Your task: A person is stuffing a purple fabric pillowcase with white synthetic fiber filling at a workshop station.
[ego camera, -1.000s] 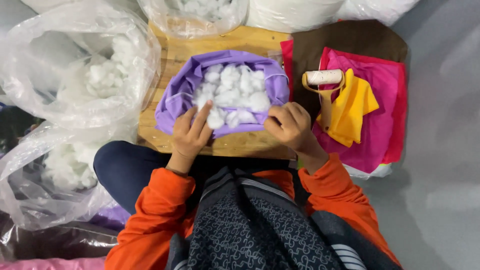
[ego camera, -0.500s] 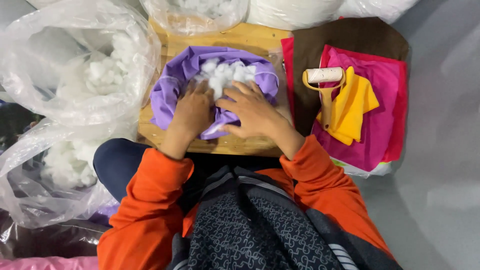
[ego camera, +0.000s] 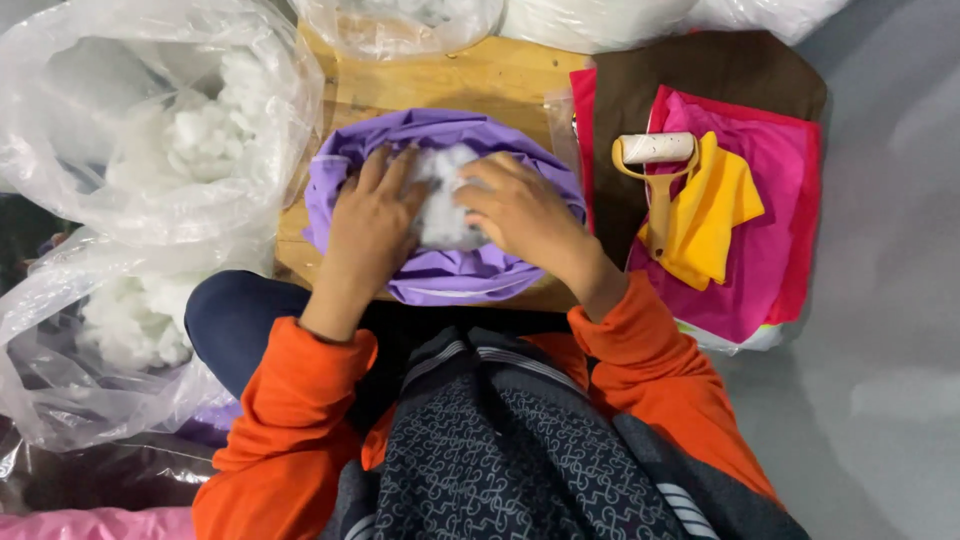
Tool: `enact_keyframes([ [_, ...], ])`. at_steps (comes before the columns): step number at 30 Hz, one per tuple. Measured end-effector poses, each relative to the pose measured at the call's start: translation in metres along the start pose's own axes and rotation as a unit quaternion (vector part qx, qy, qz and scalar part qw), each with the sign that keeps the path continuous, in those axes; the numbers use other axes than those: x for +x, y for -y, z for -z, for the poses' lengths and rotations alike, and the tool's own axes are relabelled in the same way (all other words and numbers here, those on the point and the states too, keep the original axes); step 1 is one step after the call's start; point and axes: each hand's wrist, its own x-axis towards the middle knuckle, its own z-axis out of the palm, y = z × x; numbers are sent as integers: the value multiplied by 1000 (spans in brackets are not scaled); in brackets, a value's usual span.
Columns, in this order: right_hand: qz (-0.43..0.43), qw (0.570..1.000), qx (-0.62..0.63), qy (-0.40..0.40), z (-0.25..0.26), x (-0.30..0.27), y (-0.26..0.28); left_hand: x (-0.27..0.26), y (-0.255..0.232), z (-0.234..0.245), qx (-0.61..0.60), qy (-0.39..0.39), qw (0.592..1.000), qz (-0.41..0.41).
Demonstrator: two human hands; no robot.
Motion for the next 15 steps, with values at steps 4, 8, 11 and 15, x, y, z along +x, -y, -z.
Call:
enact_keyframes([
  [4,-85,977,-35,192,-113,-20,-36,-24,11,-31,105,64,983,135],
  [8,-224,942,62,243,-78,-17,-31,-28,23,-15,71,74,970,222],
  [11,-179,964,33,196,-15,-11,-5,-24,-9,17,88,74,975,190],
  [15,-72,996,-38,30,35,-14,2,-15,-26,9,44,1,999,13],
])
